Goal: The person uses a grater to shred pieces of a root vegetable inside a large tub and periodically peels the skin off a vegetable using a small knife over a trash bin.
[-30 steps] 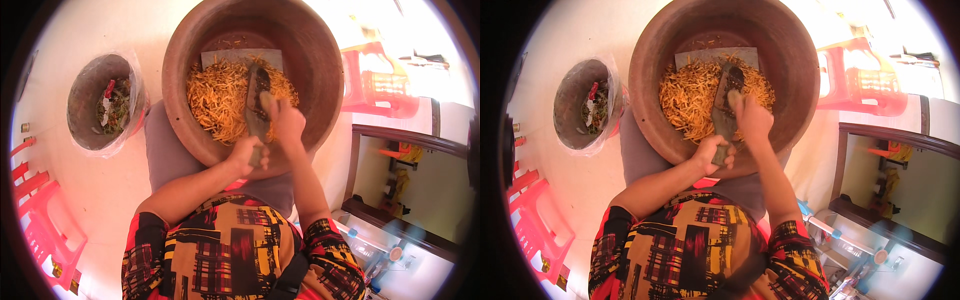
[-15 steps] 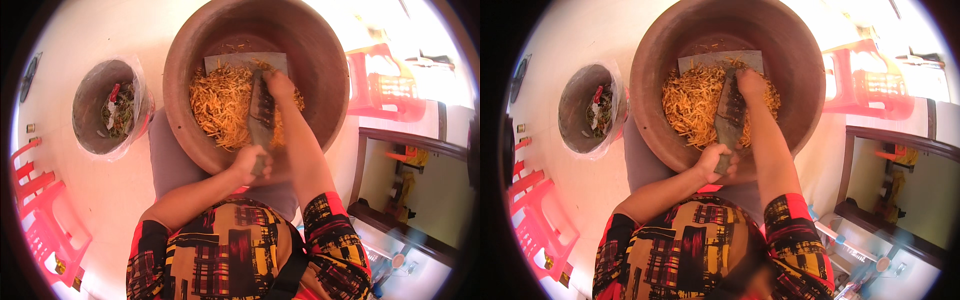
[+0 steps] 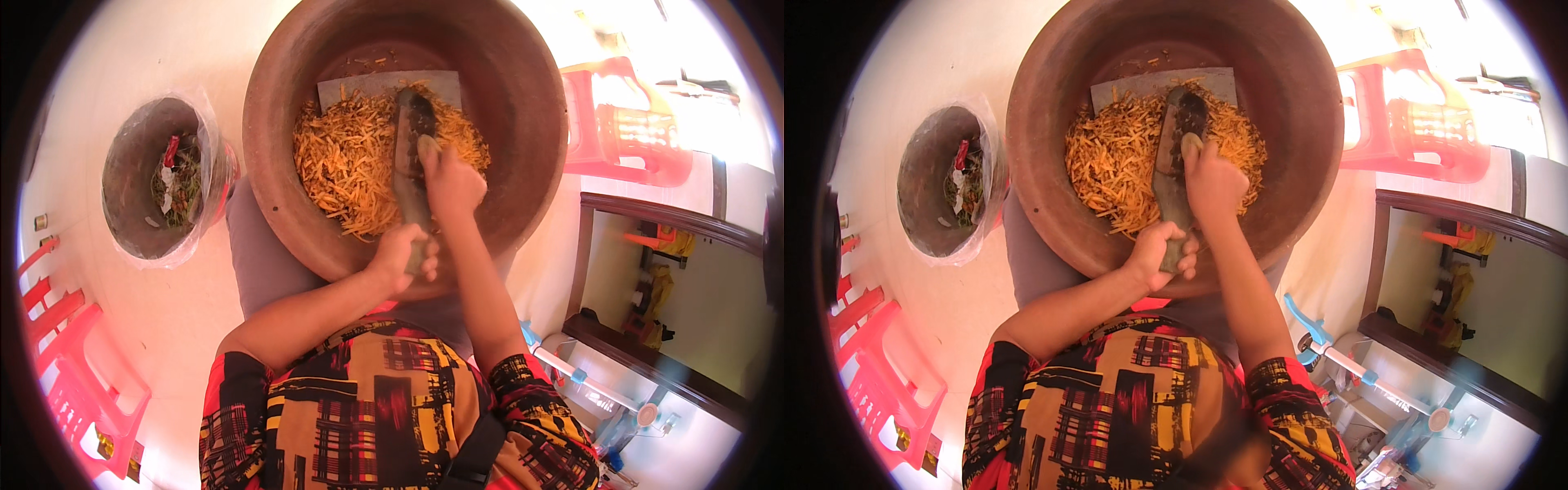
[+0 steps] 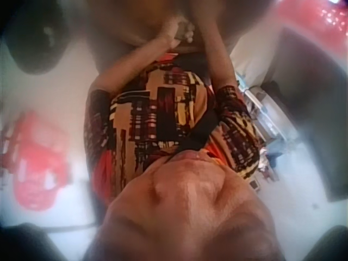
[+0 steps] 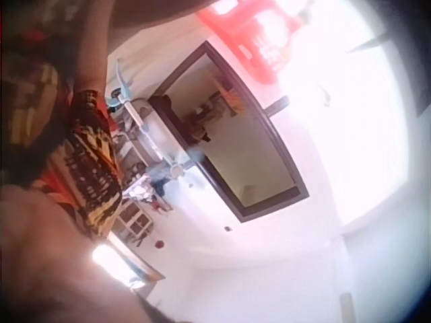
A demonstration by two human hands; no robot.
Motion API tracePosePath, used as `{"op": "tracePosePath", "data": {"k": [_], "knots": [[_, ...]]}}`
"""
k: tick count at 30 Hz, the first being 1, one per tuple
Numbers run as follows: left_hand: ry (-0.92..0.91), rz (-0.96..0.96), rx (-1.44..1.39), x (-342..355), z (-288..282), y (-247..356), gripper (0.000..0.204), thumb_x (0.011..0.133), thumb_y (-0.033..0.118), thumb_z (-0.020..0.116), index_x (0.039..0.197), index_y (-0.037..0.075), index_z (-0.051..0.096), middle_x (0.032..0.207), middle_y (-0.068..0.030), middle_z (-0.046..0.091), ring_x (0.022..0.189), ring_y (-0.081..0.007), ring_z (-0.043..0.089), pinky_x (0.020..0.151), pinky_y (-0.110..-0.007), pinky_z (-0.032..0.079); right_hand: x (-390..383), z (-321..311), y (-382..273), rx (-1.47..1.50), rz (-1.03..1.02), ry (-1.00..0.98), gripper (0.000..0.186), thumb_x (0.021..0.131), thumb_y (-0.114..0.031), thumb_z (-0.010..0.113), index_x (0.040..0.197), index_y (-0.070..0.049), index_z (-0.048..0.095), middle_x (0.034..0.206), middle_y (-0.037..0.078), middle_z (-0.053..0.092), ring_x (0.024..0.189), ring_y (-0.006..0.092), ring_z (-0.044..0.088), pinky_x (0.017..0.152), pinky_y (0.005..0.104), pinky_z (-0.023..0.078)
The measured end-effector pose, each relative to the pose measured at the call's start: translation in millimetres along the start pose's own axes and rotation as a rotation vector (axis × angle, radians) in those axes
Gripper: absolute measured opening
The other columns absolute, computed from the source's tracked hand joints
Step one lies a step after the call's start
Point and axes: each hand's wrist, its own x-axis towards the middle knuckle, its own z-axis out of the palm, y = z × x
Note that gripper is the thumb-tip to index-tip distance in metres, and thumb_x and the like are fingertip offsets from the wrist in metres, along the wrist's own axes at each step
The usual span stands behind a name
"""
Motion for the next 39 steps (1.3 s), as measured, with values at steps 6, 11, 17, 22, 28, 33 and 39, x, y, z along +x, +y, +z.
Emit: {"op": "tracePosePath", "data": {"k": [6, 11, 17, 22, 28, 33, 39], "knots": [[0.011, 0.0, 0.066, 0.7, -2.0, -6.8, 0.029, 0.084, 0.014, 0.039, 0.108, 0.001, 0.047, 0.072, -0.0104, 0.05, 0.053, -0.0225, 0.047, 0.053, -0.042, 0.043, 83.1, 47.0, 4.9, 0.085, 0.023, -0.179, 0.04, 0.086, -0.04, 0.05, 0.084, -0.003, 0.065, 0.073, 0.018, 0.066, 0.068, 0.0344, 0.065, 0.063, 0.0458, 0.05], [-0.007, -0.026, 0.021, -5.2, -6.0, -4.1, 0.033, 0.085, 0.014, 0.039, 0.114, 0.002, 0.046, 0.071, -0.0105, 0.05, 0.053, -0.0238, 0.048, 0.053, -0.042, 0.043, 92.5, 54.1, 9.2, 0.211, 0.117, -0.335, 0.047, 0.083, -0.049, 0.053, 0.089, -0.004, 0.067, 0.091, 0.022, 0.065, 0.088, 0.0361, 0.063, 0.075, 0.0453, 0.048], [0.004, -0.074, -0.065, -5.0, -6.5, -10.0, 0.025, 0.084, 0.013, 0.04, 0.104, 0.0, 0.047, 0.072, -0.0115, 0.052, 0.051, -0.0246, 0.049, 0.051, -0.043, 0.043, -13.0, -28.0, 11.8, 0.066, -0.099, -0.125, 0.036, 0.084, -0.042, 0.057, 0.075, -0.007, 0.056, 0.061, 0.013, 0.061, 0.054, 0.0329, 0.061, 0.05, 0.0447, 0.046], [0.028, -0.062, -0.061, -7.1, -1.5, -9.2, 0.014, 0.083, 0.012, 0.041, 0.09, 0.0, 0.046, 0.071, -0.0123, 0.052, 0.051, -0.0257, 0.049, 0.05, -0.043, 0.043, -11.3, 0.0, 3.6, 0.02, -0.073, 0.046, 0.033, 0.084, -0.04, 0.057, 0.073, -0.009, 0.055, 0.057, 0.012, 0.059, 0.046, 0.03, 0.059, 0.042, 0.0423, 0.044], [0.031, -0.079, -0.115, -3.4, -4.1, -5.2, 0.011, 0.082, 0.012, 0.046, 0.09, 0.005, 0.045, 0.069, -0.0132, 0.053, 0.049, -0.0263, 0.05, 0.045, -0.043, 0.044, 99.2, 60.5, -18.5, 0.126, -0.008, -0.147, 0.038, 0.083, -0.039, 0.052, 0.075, -0.004, 0.063, 0.072, 0.019, 0.065, 0.068, 0.0352, 0.064, 0.063, 0.0466, 0.049], [-0.01, -0.03, -0.094, -1.0, -8.3, -7.4, 0.019, 0.083, 0.013, 0.046, 0.1, 0.005, 0.044, 0.069, -0.0129, 0.053, 0.049, -0.0268, 0.051, 0.045, -0.044, 0.044, 92.5, 39.0, -5.3, 0.121, -0.073, -0.199, 0.036, 0.082, -0.039, 0.056, 0.079, -0.005, 0.064, 0.073, 0.019, 0.065, 0.071, 0.0342, 0.064, 0.063, 0.0454, 0.049], [0.009, -0.07, -0.116, -4.7, -5.0, -11.3, 0.017, 0.083, 0.012, 0.045, 0.098, 0.006, 0.043, 0.068, -0.0124, 0.052, 0.049, -0.0252, 0.051, 0.045, -0.043, 0.044, -29.8, -20.8, 13.7, 0.073, -0.071, -0.025, 0.028, 0.083, -0.035, 0.061, 0.085, -0.008, 0.06, 0.058, 0.011, 0.06, 0.05, 0.0306, 0.06, 0.045, 0.0421, 0.045]]}}
